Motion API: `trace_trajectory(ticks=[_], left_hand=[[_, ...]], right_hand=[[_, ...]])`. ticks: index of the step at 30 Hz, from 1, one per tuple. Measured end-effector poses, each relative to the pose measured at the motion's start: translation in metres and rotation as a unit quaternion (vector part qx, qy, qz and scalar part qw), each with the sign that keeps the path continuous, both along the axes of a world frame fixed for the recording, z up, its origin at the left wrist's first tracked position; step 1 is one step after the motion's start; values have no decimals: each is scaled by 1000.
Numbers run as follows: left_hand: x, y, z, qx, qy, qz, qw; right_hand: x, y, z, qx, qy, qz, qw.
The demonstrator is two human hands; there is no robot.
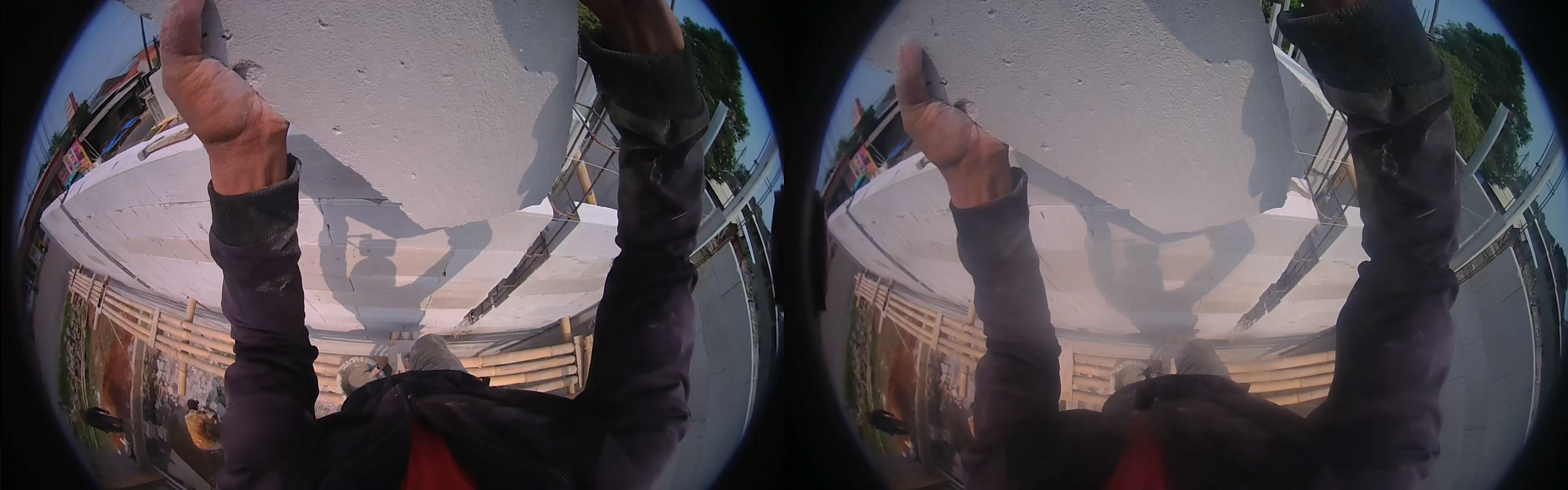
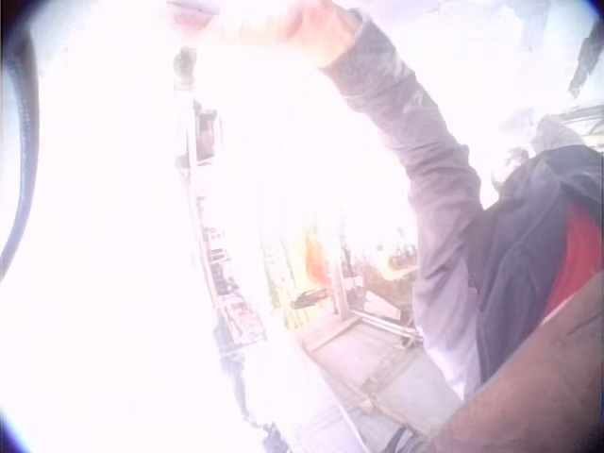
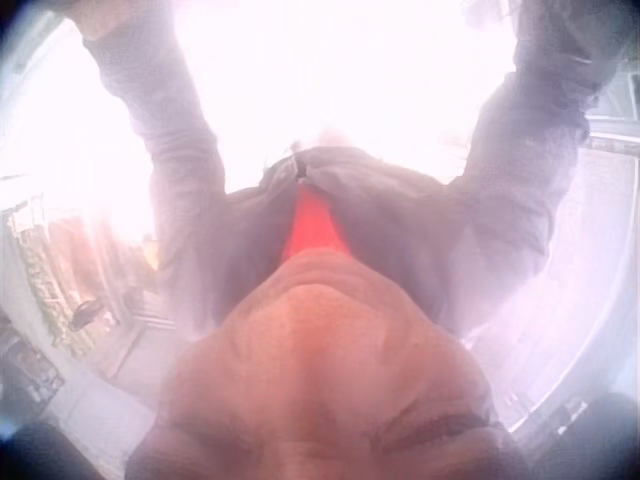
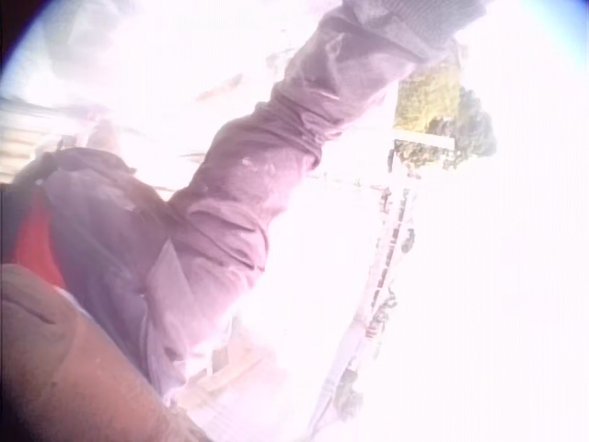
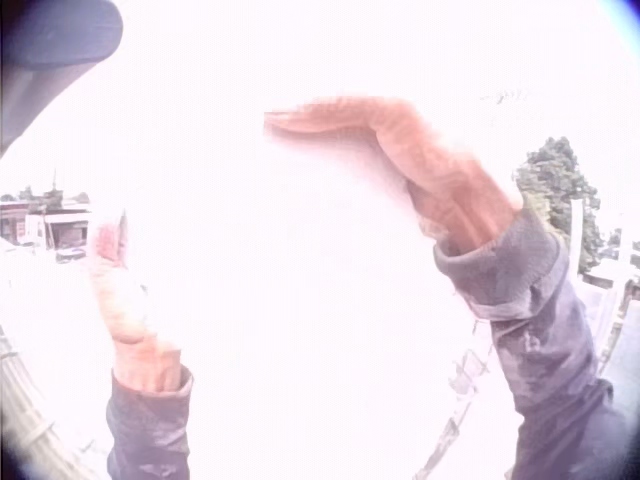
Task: The person measures a wall section, scoops mortar from a bucket, applies it to a white tile, and places the tile onto a wall. The person repeats this process for additional tiles, smoothing the mortar and adjusting the tiles into position.
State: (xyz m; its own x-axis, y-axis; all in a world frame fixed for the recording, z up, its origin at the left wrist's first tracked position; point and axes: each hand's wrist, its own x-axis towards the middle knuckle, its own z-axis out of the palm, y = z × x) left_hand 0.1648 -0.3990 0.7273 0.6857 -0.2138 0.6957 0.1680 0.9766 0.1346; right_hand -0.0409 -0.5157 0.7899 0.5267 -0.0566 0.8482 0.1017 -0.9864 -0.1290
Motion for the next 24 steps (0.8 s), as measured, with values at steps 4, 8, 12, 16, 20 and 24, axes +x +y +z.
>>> trace_trajectory(ticks=[4,8,12,16,20,24], left_hand=[[23,-91,48,-9,-96,-138,986],[103,-124,88,95,-221,-16,970],[120,-149,-22,347,-294,356,816],[147,-135,-123,471,-260,566,625],[188,-113,-170,477,-310,576,587],[191,-119,-177,481,-356,570,563]], right_hand=[[-37,-50,44,-91,69,-173,978],[-25,-93,76,-138,79,-210,965],[-14,-150,77,-168,154,-261,938],[-1,-189,88,-202,169,-260,929],[25,-245,67,-193,188,-233,934],[45,-271,44,-147,223,-197,943]])
